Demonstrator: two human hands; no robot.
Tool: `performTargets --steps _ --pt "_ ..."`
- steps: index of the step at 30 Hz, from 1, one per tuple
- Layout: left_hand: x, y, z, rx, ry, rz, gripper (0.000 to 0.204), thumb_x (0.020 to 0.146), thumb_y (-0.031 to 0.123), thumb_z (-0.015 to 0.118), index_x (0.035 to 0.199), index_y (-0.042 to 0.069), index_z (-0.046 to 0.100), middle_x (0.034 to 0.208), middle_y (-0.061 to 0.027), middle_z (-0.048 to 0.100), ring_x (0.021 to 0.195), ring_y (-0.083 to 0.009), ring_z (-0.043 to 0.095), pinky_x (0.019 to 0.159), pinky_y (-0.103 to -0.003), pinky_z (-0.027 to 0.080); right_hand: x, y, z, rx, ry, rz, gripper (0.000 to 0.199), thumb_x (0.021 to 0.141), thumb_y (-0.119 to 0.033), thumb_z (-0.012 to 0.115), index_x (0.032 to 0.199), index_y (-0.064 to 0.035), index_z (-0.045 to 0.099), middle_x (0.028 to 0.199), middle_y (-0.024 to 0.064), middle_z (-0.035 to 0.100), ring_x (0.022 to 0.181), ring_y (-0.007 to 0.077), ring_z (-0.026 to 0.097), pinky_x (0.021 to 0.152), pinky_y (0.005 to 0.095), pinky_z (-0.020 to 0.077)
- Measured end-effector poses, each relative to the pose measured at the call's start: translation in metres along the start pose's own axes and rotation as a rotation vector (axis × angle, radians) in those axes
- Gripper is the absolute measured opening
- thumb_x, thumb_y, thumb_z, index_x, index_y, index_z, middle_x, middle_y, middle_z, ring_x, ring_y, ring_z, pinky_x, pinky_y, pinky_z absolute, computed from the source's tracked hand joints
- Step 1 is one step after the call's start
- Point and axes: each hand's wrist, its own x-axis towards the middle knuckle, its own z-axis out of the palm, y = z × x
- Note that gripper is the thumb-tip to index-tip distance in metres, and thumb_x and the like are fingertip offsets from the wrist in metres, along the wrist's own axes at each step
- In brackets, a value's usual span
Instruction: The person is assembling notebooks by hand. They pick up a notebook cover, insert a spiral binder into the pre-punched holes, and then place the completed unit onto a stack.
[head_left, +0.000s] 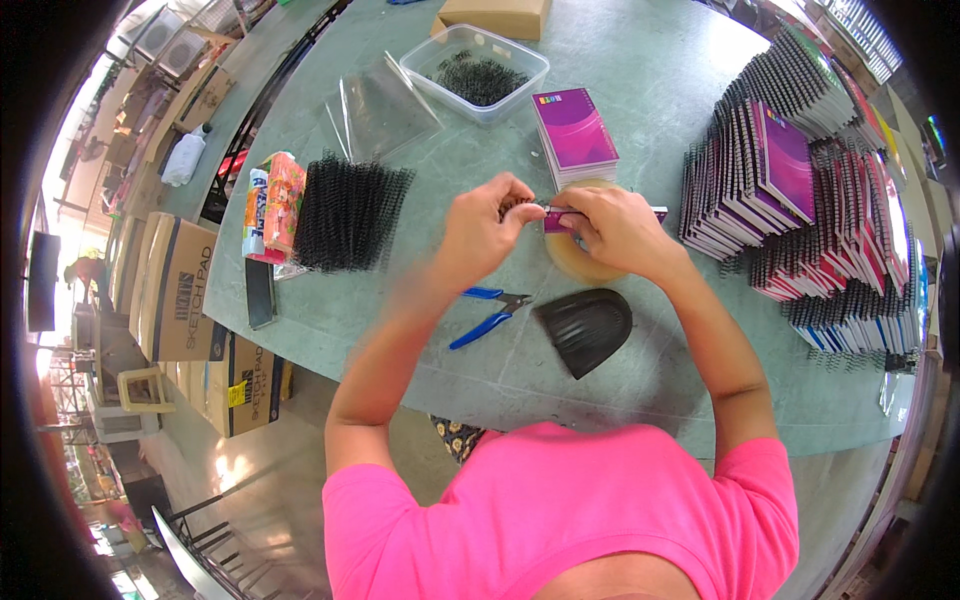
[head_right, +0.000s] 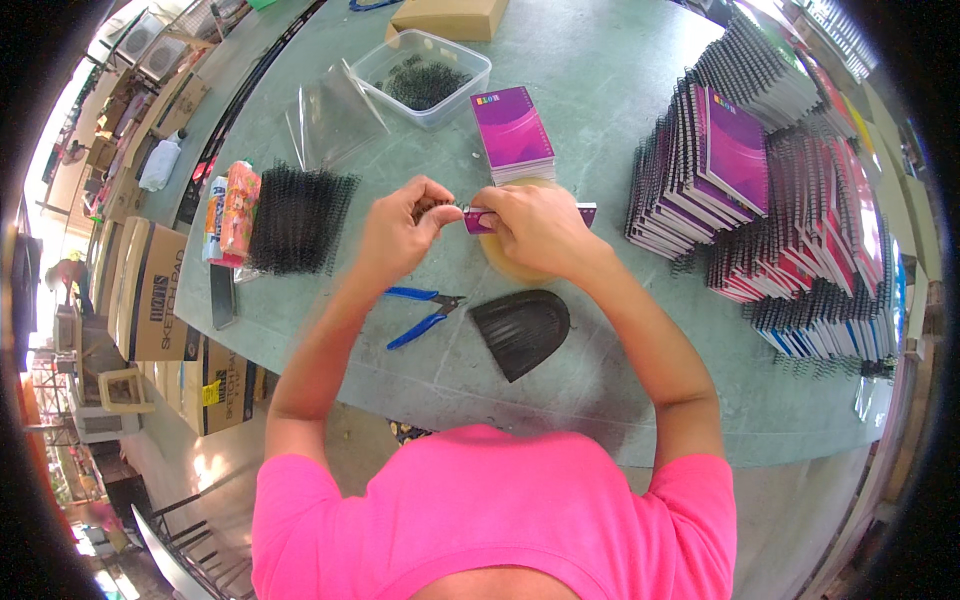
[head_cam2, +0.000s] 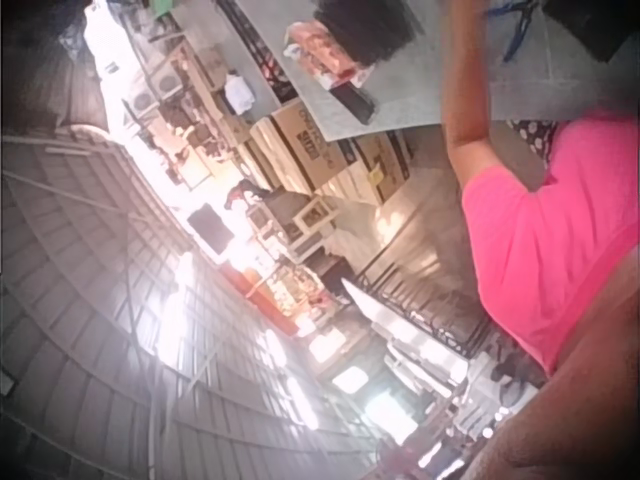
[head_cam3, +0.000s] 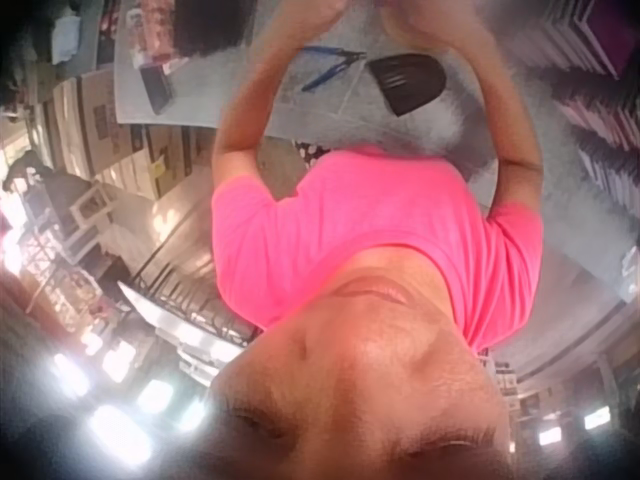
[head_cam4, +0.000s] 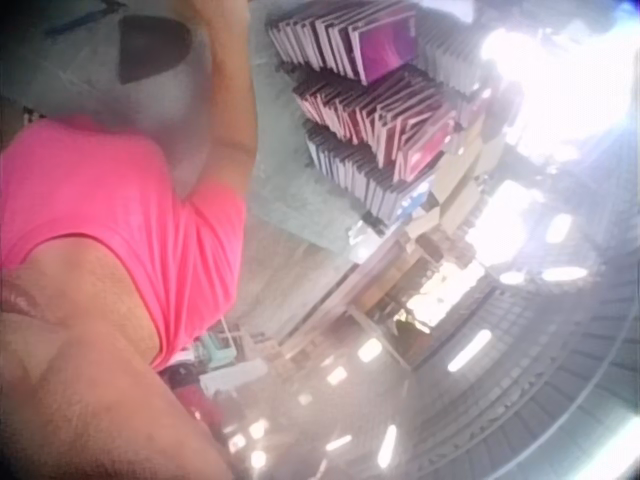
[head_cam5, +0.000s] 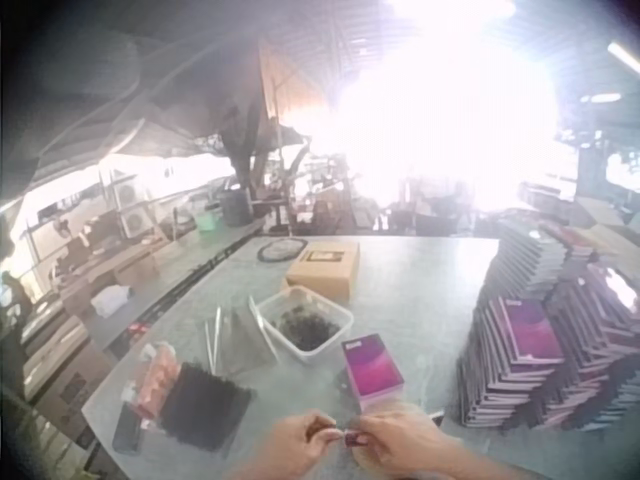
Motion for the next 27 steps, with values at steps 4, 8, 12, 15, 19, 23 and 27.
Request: performTargets --steps 4,8,12,15,19,23,27 --pt "0.002 -0.001 0.004 0.062 -0.003 0.006 0.016 0.083 0.016 0.068 0.09 0.004 0.06 0.067 -0.0019 0.058 0.055 -0.0082 0.05 0.053 -0.023 0.042 0.003 0.006 -0.001 -0.044 -0.033 0.049 0.018 0.081 -0.015 0.054 0.095 -0.0087 0.062 0.083 0.0098 0.065 0.079 0.0305 0.062 0.064 0.043 0.0471" --pt "0.005 -0.001 -0.01 0.077 -0.085 -0.022 0.02 0.082 0.019 0.068 0.094 0.004 0.061 0.072 -0.0057 0.06 0.06 -0.0112 0.052 0.058 -0.025 0.044 0.004 0.001 0.0 -0.058 -0.039 0.056 0.021 0.085 -0.024 0.058 0.1 -0.009 0.06 0.087 0.0106 0.065 0.08 0.0312 0.063 0.066 0.041 0.0479" --pt "0.011 0.009 -0.013 0.149 -0.117 -0.077 0.023 0.084 0.02 0.065 0.099 0.004 0.062 0.073 -0.0089 0.06 0.065 -0.0147 0.055 0.06 -0.029 0.045 0.007 0.001 0.001 0.041 0.182 0.048 0.023 0.085 -0.028 0.057 0.1 -0.0111 0.057 0.085 0.009 0.064 0.076 0.0304 0.063 0.063 0.0409 0.0478" --pt "0.01 0.007 -0.017 0.22 -0.142 0.008 0.022 0.084 0.018 0.064 0.099 0.003 0.061 0.074 -0.012 0.062 0.07 -0.0183 0.058 0.064 -0.031 0.046 0.003 0.004 0.006 0.039 0.15 0.054 0.021 0.084 -0.021 0.059 0.1 -0.0099 0.053 0.089 0.0094 0.062 0.078 0.0305 0.062 0.065 0.0415 0.0476" --pt "0.016 0.016 -0.012 0.282 -0.096 0.077 0.021 0.083 0.018 0.063 0.097 0.002 0.061 0.08 -0.0135 0.062 0.075 -0.0232 0.059 0.067 -0.034 0.046 0.006 0.004 0.002 0.139 0.251 0.083 0.016 0.083 -0.014 0.057 0.096 -0.0079 0.05 0.087 0.0102 0.061 0.085 0.03 0.061 0.067 0.0414 0.0471" --pt "0.013 0.023 0.003 0.63 -0.05 0.32 0.02 0.082 0.02 0.063 0.092 0.002 0.06 0.082 -0.0124 0.059 0.074 -0.0276 0.057 0.066 -0.038 0.045 0.004 0.014 0.003 0.194 0.155 -0.039 0.022 0.079 -0.008 0.06 0.098 -0.0083 0.049 0.091 0.0102 0.058 0.083 0.0318 0.06 0.07 0.0417 0.0468" --pt "-0.054 0.013 0.065 0.763 -0.314 0.301 0.029 0.079 0.022 0.064 0.099 0.003 0.056 0.093 -0.0131 0.056 0.078 -0.0317 0.056 0.068 -0.041 0.045 0.004 -0.001 0.001 0.234 0.237 0.033 0.022 0.076 -0.008 0.063 0.096 -0.0058 0.053 0.083 0.0103 0.061 0.087 0.0336 0.06 0.074 0.0402 0.048"
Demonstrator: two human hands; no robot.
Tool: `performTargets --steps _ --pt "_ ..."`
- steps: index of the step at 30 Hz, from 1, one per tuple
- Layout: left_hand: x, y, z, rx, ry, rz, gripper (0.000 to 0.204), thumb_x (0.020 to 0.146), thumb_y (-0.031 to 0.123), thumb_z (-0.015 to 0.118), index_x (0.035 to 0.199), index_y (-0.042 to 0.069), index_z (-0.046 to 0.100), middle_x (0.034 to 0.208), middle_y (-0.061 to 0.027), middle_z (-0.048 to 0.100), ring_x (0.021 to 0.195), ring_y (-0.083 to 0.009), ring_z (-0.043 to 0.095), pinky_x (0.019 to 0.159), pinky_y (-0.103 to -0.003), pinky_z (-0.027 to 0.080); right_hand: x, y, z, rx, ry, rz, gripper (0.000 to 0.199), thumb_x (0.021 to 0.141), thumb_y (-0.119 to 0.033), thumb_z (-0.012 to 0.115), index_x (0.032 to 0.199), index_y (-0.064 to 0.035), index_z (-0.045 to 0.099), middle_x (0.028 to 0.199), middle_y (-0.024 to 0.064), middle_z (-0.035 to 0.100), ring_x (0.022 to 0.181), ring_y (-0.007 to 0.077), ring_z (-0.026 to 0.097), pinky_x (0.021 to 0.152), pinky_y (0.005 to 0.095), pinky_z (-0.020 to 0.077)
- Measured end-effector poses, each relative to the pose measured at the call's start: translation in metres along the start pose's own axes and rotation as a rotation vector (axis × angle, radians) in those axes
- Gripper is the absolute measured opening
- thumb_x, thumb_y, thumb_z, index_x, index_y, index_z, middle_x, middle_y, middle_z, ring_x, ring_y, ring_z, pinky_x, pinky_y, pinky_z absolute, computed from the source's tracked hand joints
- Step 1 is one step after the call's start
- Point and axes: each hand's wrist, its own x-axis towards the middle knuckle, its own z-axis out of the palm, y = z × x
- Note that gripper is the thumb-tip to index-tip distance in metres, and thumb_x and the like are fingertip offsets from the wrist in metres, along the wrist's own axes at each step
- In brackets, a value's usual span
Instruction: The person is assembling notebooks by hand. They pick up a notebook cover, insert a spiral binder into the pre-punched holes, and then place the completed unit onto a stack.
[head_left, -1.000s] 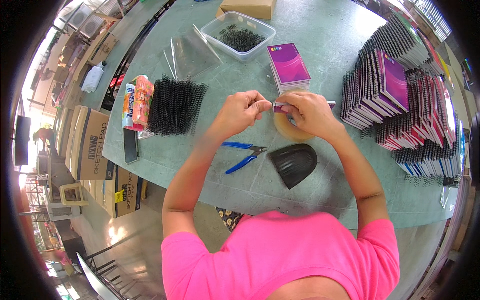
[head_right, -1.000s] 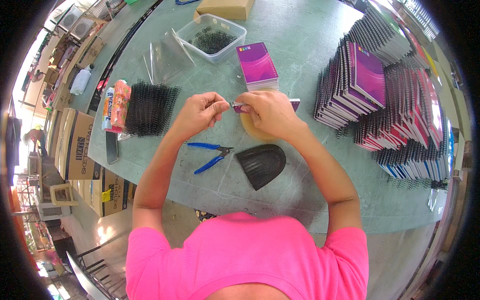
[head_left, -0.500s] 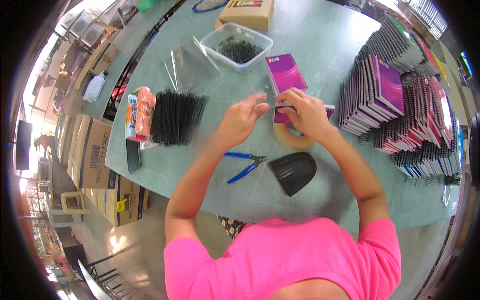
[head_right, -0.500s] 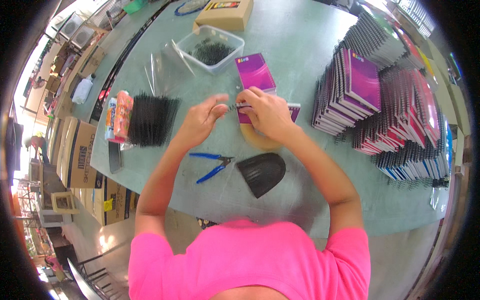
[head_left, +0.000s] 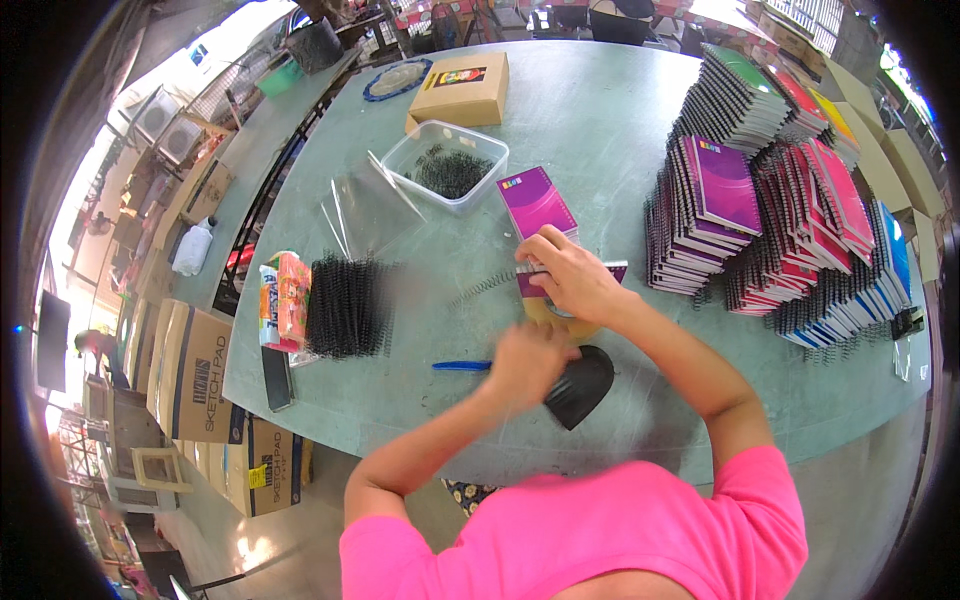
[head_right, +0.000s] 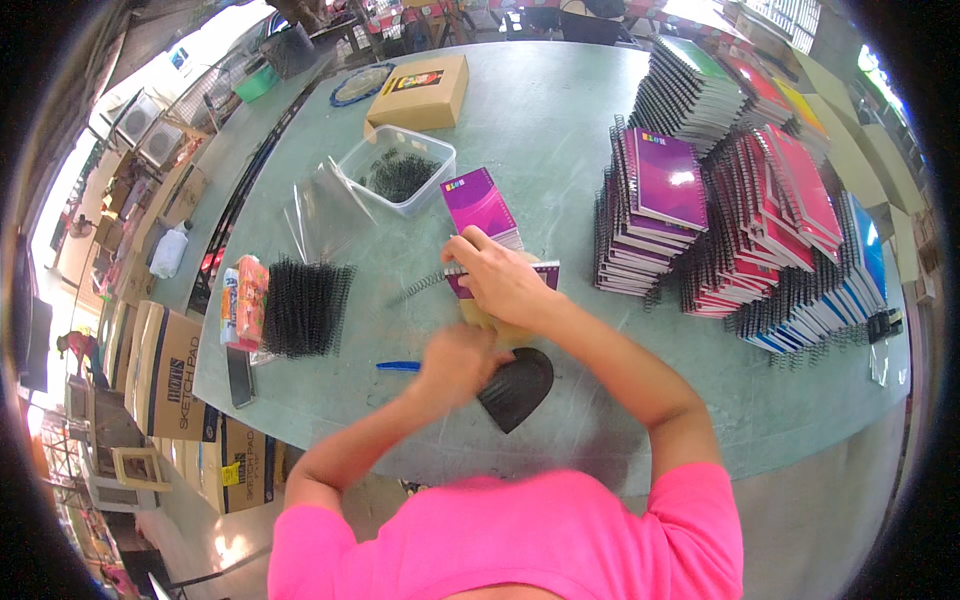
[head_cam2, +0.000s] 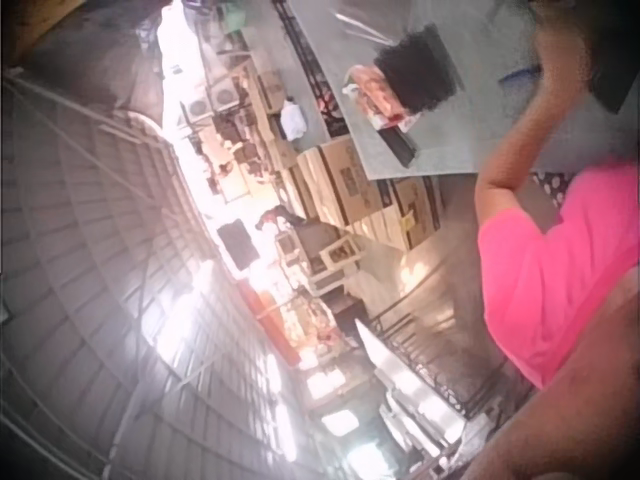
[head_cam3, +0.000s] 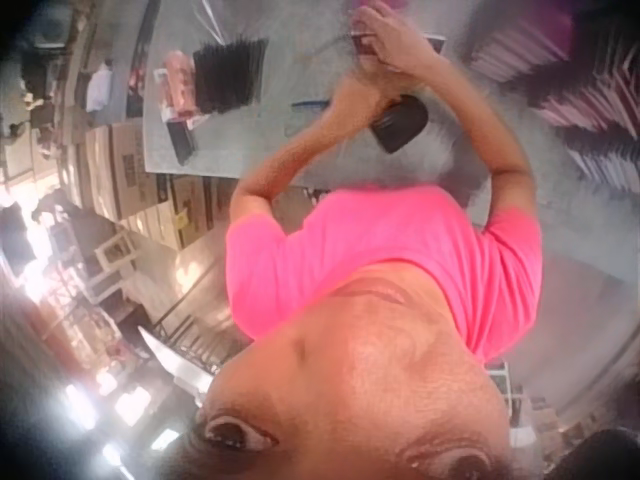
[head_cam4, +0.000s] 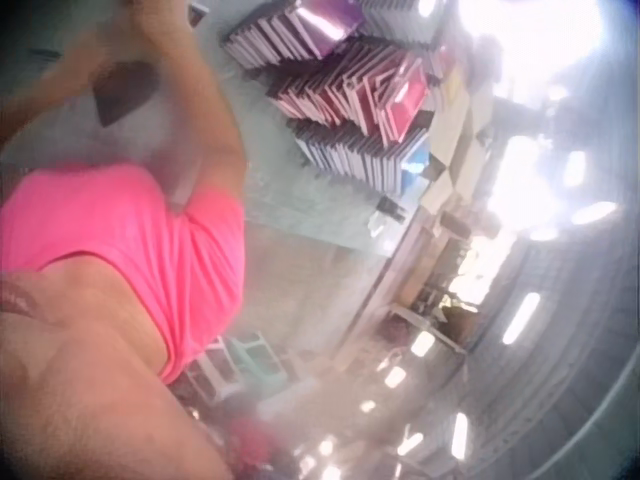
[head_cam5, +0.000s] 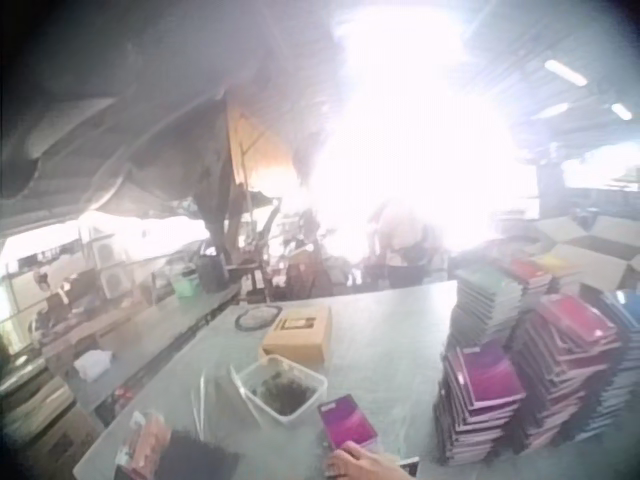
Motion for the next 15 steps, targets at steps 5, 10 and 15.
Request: performTargets --steps 5,10,15 --pt "-0.018 0.019 0.011 -0.422 -0.134 -0.092 0.043 0.078 0.02 0.066 0.114 0.003 0.052 0.105 -0.0167 0.055 0.089 -0.0362 0.058 0.077 -0.044 0.047 -0.022 0.028 -0.053 0.246 -0.145 0.396 0.019 0.078 -0.007 0.068 0.097 -0.0004 0.064 0.081 0.0055 0.067 0.076 0.0129 0.063 0.071 0.0262 0.0507" --pt "0.015 -0.022 -0.049 -0.386 0.402 -0.202 0.034 0.076 0.01 0.066 0.109 0.008 0.056 0.103 -0.0163 0.057 0.09 -0.0344 0.058 0.079 -0.041 0.047 -0.048 0.057 -0.03 0.821 0.106 0.493 0.02 0.083 -0.008 0.066 0.101 0.0007 0.066 0.085 0.0043 0.068 0.075 0.007 0.061 0.07 0.0204 0.0494" --pt "0.014 -0.03 -0.057 -0.233 0.22 -0.174 0.022 0.073 0.003 0.067 0.095 0.007 0.063 0.089 -0.0105 0.06 0.085 -0.0275 0.059 0.076 -0.035 0.046 -0.046 0.051 -0.023 0.783 0.085 0.465 0.02 0.084 -0.007 0.065 0.103 -0.0006 0.066 0.089 0.0019 0.067 0.075 0.0055 0.059 0.069 0.0199 0.0488"
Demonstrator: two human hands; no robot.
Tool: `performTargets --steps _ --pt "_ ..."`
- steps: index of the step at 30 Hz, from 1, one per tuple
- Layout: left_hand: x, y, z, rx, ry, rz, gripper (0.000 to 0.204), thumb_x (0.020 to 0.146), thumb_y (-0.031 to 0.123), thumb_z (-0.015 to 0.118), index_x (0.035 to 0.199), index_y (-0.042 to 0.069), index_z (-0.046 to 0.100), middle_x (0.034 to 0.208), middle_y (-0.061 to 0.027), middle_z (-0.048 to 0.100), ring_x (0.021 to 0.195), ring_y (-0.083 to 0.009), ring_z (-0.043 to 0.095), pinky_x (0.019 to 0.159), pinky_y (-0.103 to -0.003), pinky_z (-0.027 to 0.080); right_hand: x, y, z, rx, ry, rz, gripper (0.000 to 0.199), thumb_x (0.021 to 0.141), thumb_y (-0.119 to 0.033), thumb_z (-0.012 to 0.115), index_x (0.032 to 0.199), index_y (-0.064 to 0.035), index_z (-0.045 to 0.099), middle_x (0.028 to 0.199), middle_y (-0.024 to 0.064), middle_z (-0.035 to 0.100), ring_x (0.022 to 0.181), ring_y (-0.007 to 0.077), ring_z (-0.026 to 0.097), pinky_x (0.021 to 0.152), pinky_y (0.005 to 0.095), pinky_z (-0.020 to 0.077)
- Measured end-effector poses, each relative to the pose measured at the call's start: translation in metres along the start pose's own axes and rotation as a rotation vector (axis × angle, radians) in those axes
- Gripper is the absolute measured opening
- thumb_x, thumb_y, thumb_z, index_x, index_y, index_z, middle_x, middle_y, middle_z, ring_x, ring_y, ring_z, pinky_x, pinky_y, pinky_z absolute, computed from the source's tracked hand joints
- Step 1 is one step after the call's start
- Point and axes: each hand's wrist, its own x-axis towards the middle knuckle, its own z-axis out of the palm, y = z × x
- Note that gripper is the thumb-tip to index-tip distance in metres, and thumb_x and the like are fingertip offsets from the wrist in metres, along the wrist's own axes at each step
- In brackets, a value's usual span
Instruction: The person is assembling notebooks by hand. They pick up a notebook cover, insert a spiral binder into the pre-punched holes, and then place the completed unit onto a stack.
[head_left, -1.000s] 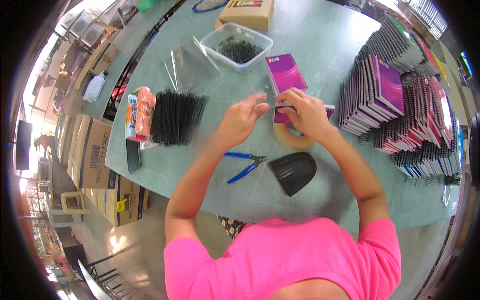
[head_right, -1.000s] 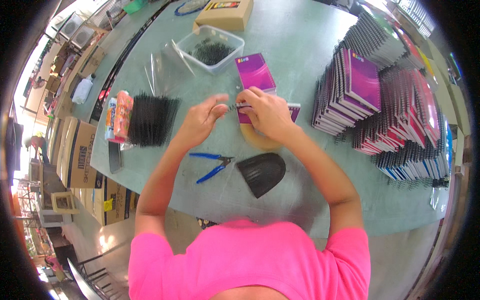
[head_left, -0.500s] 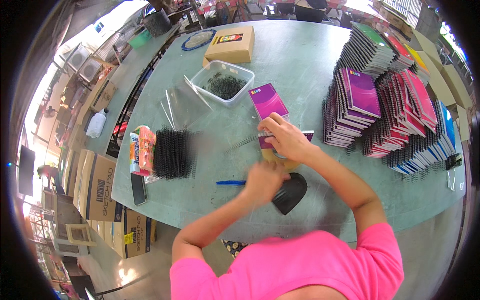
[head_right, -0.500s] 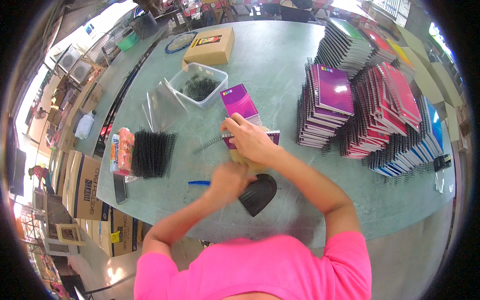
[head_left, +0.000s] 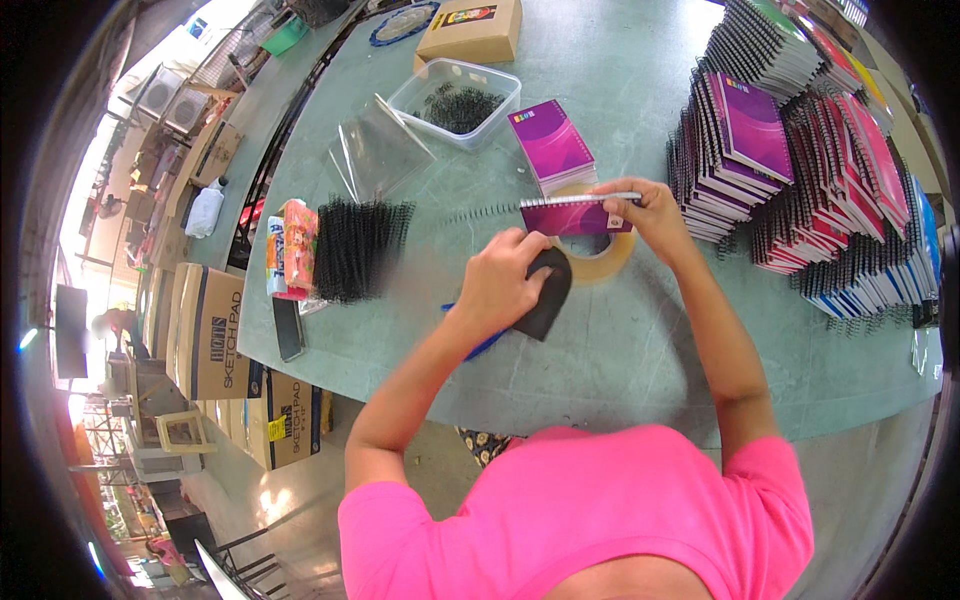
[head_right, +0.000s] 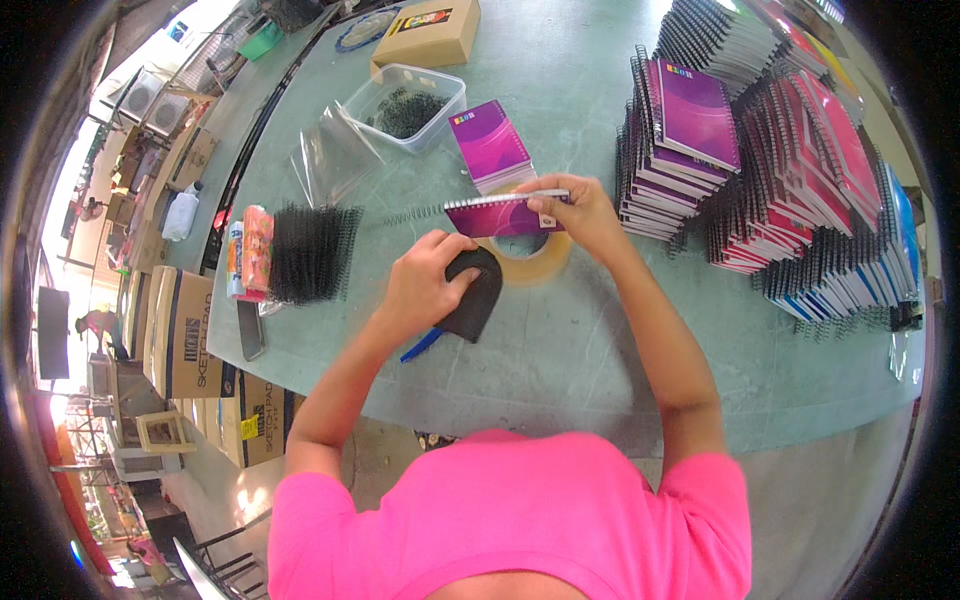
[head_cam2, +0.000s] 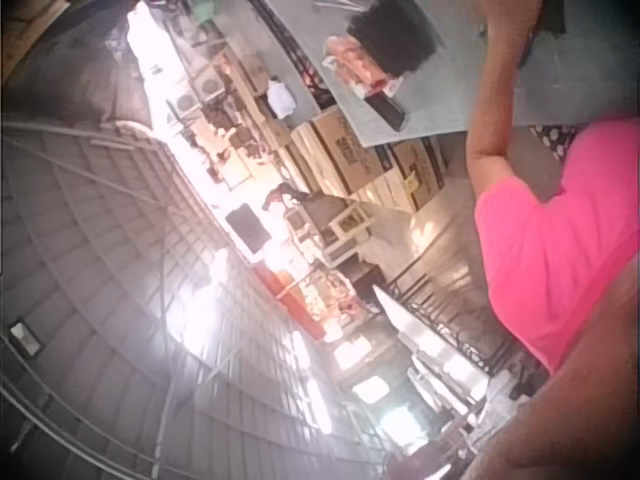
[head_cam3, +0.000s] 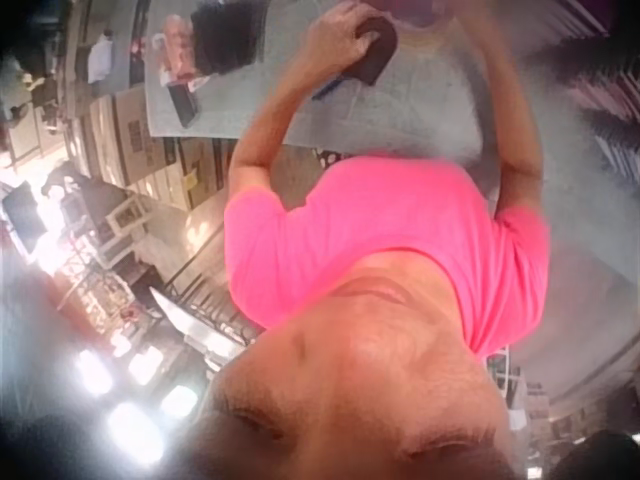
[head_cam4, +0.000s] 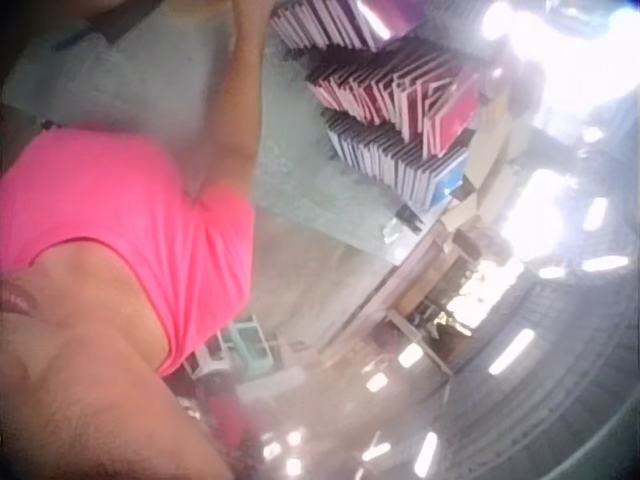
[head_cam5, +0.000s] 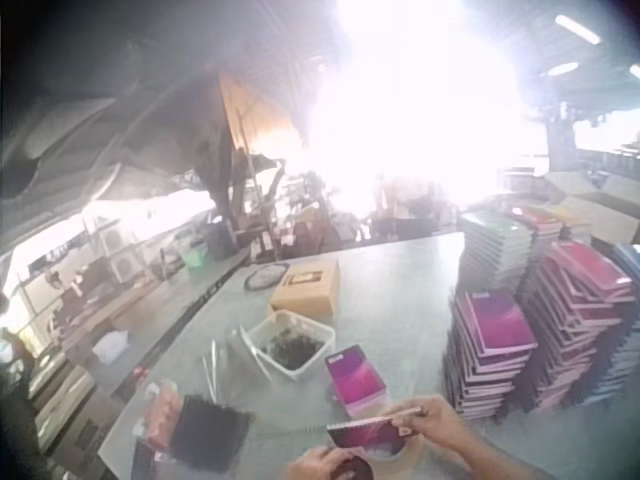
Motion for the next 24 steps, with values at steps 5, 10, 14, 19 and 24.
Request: performTargets --steps 5,10,14,19,24 --pt "0.008 0.002 0.005 -0.062 0.123 0.027 0.025 0.073 0.003 0.067 0.098 0.009 0.066 0.088 -0.0107 0.06 0.085 -0.0269 0.059 0.076 -0.034 0.047 -0.009 0.013 -0.002 0.012 0.016 -0.014 0.018 0.085 -0.006 0.063 0.102 -0.0011 0.065 0.098 0.0051 0.067 0.082 0.0075 0.061 0.071 0.0204 0.0494" --pt "0.014 0.014 -0.002 -0.101 0.277 0.098 0.027 0.073 0.002 0.069 0.1 0.009 0.066 0.087 -0.0089 0.059 0.084 -0.0237 0.059 0.076 -0.034 0.047 -0.009 0.011 0.0 -0.017 0.016 -0.029 0.018 0.085 -0.003 0.063 0.102 -0.0009 0.065 0.099 0.0059 0.068 0.084 0.0075 0.06 0.073 0.0214 0.0499" --pt "0.029 0.015 -0.004 -0.036 0.378 0.107 0.029 0.074 0.003 0.07 0.102 0.009 0.066 0.088 -0.0091 0.056 0.078 -0.0245 0.057 0.071 -0.033 0.047 -0.008 0.016 0.004 0.015 0.053 -0.082 0.016 0.085 -0.004 0.063 0.1 -0.0017 0.067 0.093 0.0023 0.066 0.078 0.0051 0.056 0.068 0.0202 0.0467" --pt "0.043 0.03 -0.024 -0.154 0.53 0.043 0.033 0.072 0.006 0.073 0.103 0.015 0.067 0.088 -0.0107 0.055 0.081 -0.0256 0.058 0.072 -0.032 0.047 -0.011 0.02 0.005 0.083 0.096 -0.169 0.016 0.084 -0.005 0.064 0.1 -0.0048 0.068 0.083 -0.0028 0.064 0.068 0.0029 0.05 0.062 0.0194 0.0418" --pt "0.031 0.031 0.007 -0.095 0.26 0.098 0.026 0.073 0.003 0.07 0.098 0.011 0.067 0.086 -0.0093 0.056 0.077 -0.0242 0.058 0.069 -0.033 0.047 -0.013 0.014 0.006 0.104 0.094 -0.169 0.015 0.085 -0.005 0.063 0.099 -0.0043 0.068 0.088 -0.0016 0.066 0.07 0.0032 0.051 0.063 0.0194 0.0421"
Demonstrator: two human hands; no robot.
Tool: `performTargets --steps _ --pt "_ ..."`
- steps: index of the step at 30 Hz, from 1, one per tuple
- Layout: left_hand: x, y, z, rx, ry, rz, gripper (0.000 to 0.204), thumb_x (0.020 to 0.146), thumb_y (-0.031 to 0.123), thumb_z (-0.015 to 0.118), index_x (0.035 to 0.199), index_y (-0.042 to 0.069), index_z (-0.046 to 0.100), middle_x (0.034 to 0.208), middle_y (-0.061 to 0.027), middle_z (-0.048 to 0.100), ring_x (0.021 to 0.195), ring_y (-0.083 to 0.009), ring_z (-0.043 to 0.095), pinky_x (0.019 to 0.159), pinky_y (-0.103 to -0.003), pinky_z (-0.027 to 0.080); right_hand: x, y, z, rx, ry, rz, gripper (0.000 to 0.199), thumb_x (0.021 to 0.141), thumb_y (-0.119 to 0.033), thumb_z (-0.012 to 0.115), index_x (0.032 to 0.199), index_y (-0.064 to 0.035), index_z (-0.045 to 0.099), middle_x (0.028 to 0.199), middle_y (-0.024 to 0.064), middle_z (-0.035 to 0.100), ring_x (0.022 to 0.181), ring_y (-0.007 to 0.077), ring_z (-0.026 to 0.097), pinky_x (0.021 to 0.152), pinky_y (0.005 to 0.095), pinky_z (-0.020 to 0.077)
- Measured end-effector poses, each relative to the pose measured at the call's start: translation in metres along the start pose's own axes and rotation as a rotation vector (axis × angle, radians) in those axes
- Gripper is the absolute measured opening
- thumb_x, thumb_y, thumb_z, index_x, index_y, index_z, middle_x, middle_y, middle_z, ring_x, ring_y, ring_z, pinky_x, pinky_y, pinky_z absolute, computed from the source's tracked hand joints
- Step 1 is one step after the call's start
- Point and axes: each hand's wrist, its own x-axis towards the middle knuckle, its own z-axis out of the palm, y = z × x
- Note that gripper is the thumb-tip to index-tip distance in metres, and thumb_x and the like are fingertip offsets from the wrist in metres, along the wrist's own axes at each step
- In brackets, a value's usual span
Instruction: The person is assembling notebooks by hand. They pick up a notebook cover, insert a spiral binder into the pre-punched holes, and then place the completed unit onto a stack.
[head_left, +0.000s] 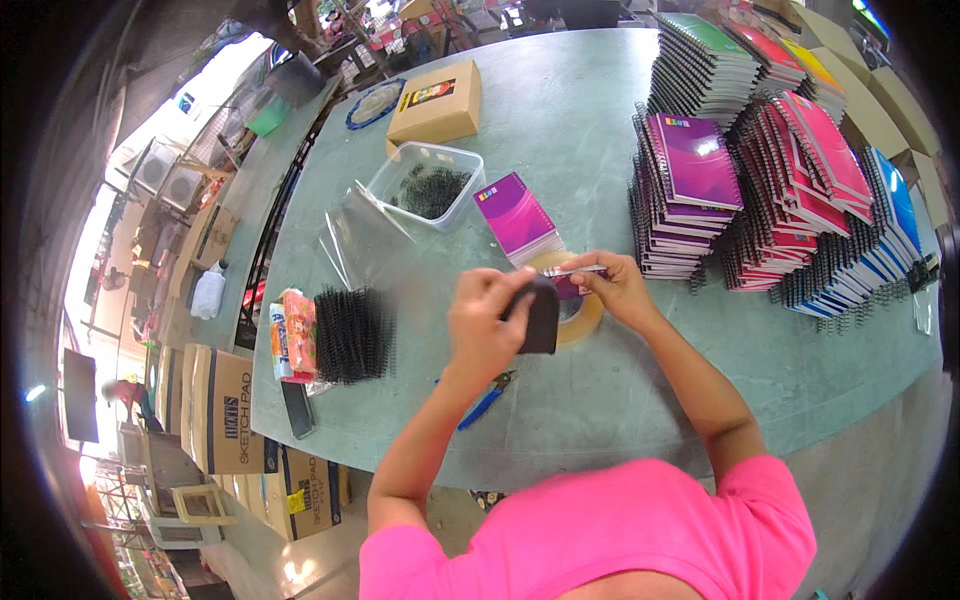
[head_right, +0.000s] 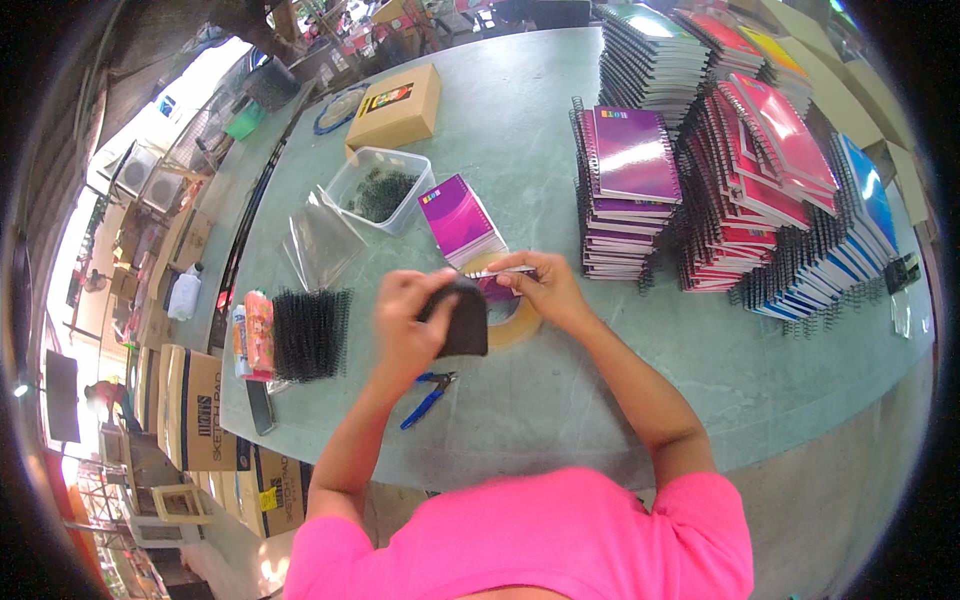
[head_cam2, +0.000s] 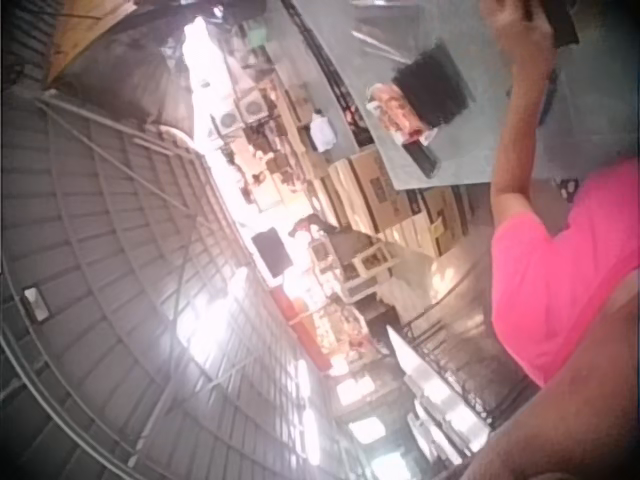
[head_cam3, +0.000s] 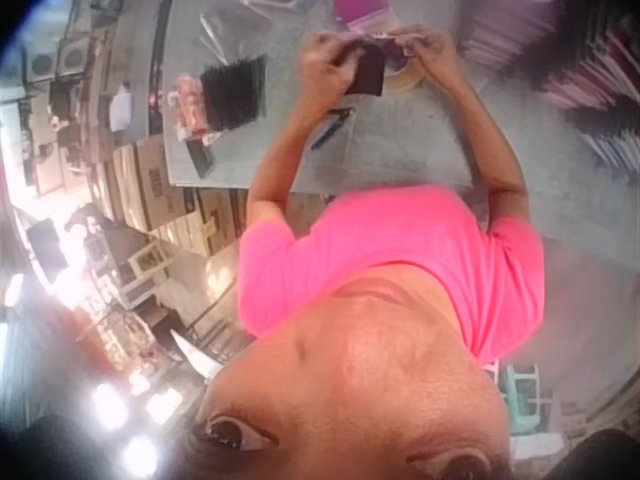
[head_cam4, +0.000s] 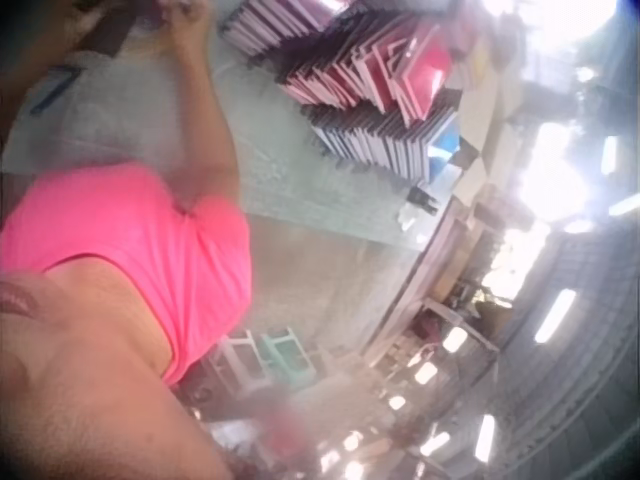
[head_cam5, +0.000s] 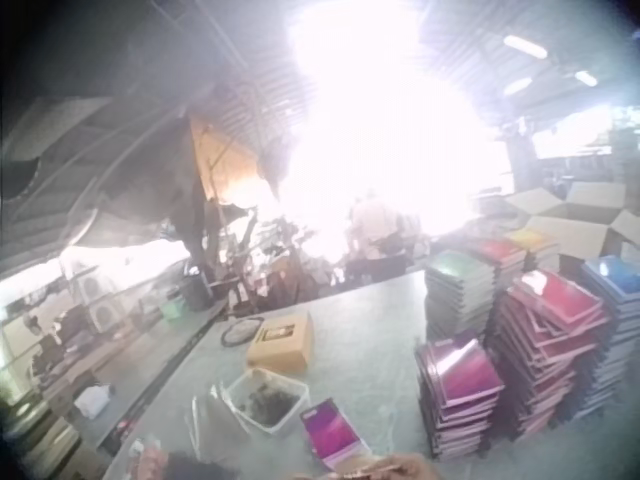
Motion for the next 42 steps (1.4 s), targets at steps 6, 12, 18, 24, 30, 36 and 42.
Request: performTargets --steps 6,12,18,24,30,36,42 --pt "0.0 0.0 0.012 0.038 -0.168 -0.045 0.024 0.073 0.002 0.069 0.096 0.006 0.066 0.082 -0.0073 0.056 0.078 -0.0231 0.059 0.07 -0.032 0.047 -0.004 0.004 0.0 -0.004 0.0 -0.001 0.019 0.085 -0.003 0.062 0.104 -0.0045 0.065 0.092 0.0 0.066 0.078 0.0049 0.054 0.069 0.0206 0.0435" --pt "0.019 0.004 -0.003 0.0 0.105 -0.06 0.025 0.072 0.006 0.071 0.097 0.01 0.067 0.087 -0.0091 0.058 0.079 -0.025 0.06 0.07 -0.033 0.048 -0.013 -0.005 -0.002 0.003 -0.077 -0.015 0.047 0.084 0.004 0.057 0.128 -0.0066 0.044 0.106 0.0051 0.063 0.093 0.0077 0.055 0.082 0.0208 0.0432" --pt "0.025 0.01 0.004 -0.034 0.24 -0.056 0.027 0.07 0.006 0.072 0.097 0.009 0.068 0.086 -0.0103 0.058 0.08 -0.026 0.059 0.07 -0.034 0.048 -0.014 0.002 -0.009 0.065 -0.092 0.035 0.039 0.085 0.001 0.06 0.122 -0.0003 0.05 0.104 0.0058 0.063 0.095 0.0096 0.059 0.084 0.0234 0.0472" --pt "0.027 0.013 0.015 -0.056 -0.022 0.068 0.021 0.071 0.004 0.07 0.092 0.006 0.067 0.085 -0.0102 0.058 0.08 -0.0256 0.058 0.073 -0.033 0.046 -0.016 0.005 -0.013 -0.055 -0.106 0.113 0.027 0.086 -0.003 0.06 0.113 0.0028 0.059 0.099 0.0038 0.065 0.089 0.007 0.059 0.081 0.0227 0.0474" --pt "-0.037 0.008 0.052 -0.112 -0.544 0.062 0.023 0.071 0.011 0.071 0.093 0.005 0.065 0.088 -0.0145 0.056 0.085 -0.0336 0.057 0.074 -0.04 0.046 -0.014 0.007 -0.018 -0.141 -0.108 0.086 0.027 0.087 -0.008 0.061 0.112 0.0008 0.061 0.095 0.0027 0.066 0.085 0.006 0.056 0.076 0.0219 0.0455" --pt "-0.008 0.021 0.036 0.003 -0.179 0.205 0.02 0.075 0.016 0.07 0.091 0.006 0.064 0.092 -0.012 0.055 0.085 -0.0297 0.056 0.074 -0.039 0.045 -0.014 -0.002 -0.006 0.006 -0.055 -0.022 0.025 0.087 -0.007 0.061 0.111 0.0007 0.061 0.106 0.0052 0.064 0.094 0.0086 0.057 0.082 0.0238 0.0465" --pt "0.022 0.0 0.037 0.131 -0.453 0.148 0.02 0.08 0.014 0.064 0.097 0.003 0.062 0.093 -0.0138 0.058 0.088 -0.0298 0.056 0.078 -0.04 0.044 -0.02 0.004 -0.014 -0.035 0.02 0.091 0.023 0.084 -0.009 0.065 0.105 0.0006 0.063 0.095 0.0026 0.067 0.084 0.006 0.059 0.075 0.0225 0.0472"
